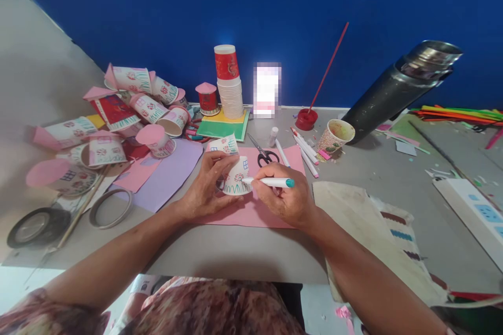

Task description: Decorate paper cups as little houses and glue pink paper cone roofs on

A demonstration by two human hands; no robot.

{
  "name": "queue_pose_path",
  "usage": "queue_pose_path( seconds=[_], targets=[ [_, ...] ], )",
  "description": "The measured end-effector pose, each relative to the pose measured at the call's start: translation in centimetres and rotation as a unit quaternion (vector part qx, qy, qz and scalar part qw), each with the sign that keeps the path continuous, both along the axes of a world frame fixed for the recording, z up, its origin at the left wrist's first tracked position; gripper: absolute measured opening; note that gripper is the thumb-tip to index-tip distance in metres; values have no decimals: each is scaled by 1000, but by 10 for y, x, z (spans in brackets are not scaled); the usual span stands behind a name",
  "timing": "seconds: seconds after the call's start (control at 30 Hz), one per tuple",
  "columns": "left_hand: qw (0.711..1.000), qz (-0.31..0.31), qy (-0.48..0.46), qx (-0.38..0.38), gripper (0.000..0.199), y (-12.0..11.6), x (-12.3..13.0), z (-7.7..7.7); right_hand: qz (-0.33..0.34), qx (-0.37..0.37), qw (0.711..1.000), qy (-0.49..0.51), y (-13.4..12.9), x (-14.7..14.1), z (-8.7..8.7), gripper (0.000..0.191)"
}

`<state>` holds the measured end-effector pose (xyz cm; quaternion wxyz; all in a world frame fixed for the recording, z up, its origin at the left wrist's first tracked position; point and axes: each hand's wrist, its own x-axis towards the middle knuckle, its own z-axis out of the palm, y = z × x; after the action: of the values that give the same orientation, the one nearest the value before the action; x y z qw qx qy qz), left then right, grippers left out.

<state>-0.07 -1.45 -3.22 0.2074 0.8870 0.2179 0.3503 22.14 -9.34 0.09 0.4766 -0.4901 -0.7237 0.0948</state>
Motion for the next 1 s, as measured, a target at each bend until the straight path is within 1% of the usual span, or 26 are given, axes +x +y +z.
queue_pose_path(
  seconds=[0.17, 0.4, 0.53, 0.63, 0.83, 0.93, 1.0],
  targets=[
    [1000, 2, 2, -4, 81, 1, 0, -1, 8, 3, 1000, -7, 0, -1, 1, 10],
    [1000, 2, 11, -24, 83, 0, -2, 0, -4, 0, 1000, -6, 0, 0, 2, 12],
    [998, -28, 27, -39, 85, 0, -4, 3, -45, 29, 998, 20, 0, 3, 1, 5],
    [998, -42, 28, -36, 85, 1, -6, 4, -75, 38, 996, 39, -2, 5, 1, 5],
    [1000, -18, 10, -18, 89, 2, -3, 2, -76, 46, 995, 33, -3, 5, 3, 6],
    [1000, -14, 13, -21, 82, 2, -2, -1, -73, 49, 995, 37, -3, 5, 3, 5],
    [999, -19, 11, -33, 81, 2, -2, -1, -71, 52, 995, 37, -2, 5, 3, 5]
  ],
)
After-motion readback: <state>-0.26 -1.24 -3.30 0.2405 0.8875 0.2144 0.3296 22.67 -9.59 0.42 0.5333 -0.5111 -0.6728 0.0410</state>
